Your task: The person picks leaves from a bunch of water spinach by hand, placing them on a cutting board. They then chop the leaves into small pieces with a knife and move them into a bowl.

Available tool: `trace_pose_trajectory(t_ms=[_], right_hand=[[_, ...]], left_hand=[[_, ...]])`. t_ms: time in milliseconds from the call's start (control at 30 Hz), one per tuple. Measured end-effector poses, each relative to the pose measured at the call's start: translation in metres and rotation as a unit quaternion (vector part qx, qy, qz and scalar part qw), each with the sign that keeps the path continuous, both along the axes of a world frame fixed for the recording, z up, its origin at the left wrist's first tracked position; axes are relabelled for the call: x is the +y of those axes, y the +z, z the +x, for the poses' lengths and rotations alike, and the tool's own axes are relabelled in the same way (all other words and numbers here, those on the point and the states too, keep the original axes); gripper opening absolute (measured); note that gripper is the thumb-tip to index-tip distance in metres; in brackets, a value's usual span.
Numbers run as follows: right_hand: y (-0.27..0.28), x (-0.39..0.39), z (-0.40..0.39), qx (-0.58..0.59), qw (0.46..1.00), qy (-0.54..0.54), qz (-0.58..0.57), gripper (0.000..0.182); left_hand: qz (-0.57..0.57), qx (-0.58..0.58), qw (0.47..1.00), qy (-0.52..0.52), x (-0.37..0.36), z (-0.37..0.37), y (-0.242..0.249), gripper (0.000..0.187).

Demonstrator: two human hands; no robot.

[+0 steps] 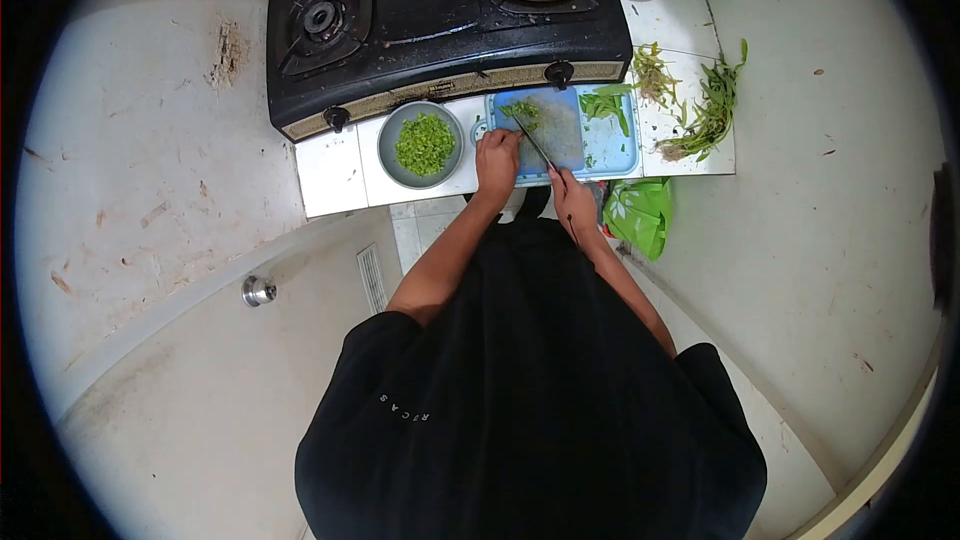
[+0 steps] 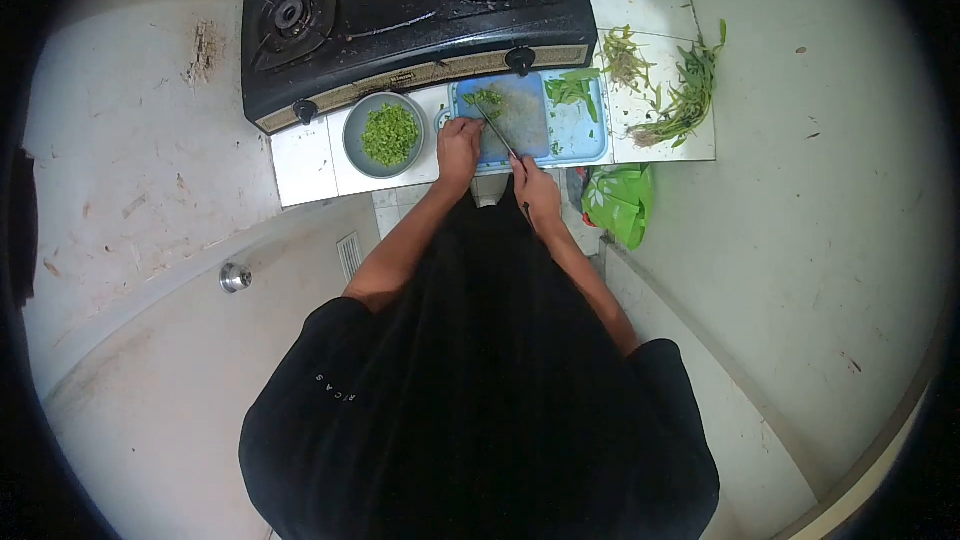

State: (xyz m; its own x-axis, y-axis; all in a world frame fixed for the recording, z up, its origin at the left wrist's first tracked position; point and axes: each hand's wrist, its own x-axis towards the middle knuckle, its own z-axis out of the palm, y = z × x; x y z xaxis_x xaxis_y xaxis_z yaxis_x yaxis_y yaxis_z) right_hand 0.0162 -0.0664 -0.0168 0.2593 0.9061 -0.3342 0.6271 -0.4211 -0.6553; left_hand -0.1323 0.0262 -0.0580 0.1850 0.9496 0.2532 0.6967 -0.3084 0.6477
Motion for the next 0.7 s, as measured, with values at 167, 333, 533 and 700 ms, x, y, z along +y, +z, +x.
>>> trace_pose_trajectory(t_ms=[167,333,533,700], right_hand=[[-0.005,0.011,-0.005,0.004,1.0,-0.005,0.02,0.035],[-0.001,0.002,0.0,0.064,0.997,-0.015,0.035,0.032],[-0.008,-0.002,0.001,0.051,0.998,-0.002,0.022,0.033],[-0.001,0.007,-0.006,-0.038,0.999,0.012,-0.023,0.034]], left_hand=[[0.01,0.016,1.0,-0.008,-0.001,-0.003,0.002,0.017],[0.002,0.008,1.0,-0.01,-0.003,-0.007,0.002,0.018],[0.006,0.022,1.0,-0.002,-0.002,-0.006,0.002,0.018],[0.009,0.03,0.999,-0.011,-0.003,-0.006,0.003,0.02]])
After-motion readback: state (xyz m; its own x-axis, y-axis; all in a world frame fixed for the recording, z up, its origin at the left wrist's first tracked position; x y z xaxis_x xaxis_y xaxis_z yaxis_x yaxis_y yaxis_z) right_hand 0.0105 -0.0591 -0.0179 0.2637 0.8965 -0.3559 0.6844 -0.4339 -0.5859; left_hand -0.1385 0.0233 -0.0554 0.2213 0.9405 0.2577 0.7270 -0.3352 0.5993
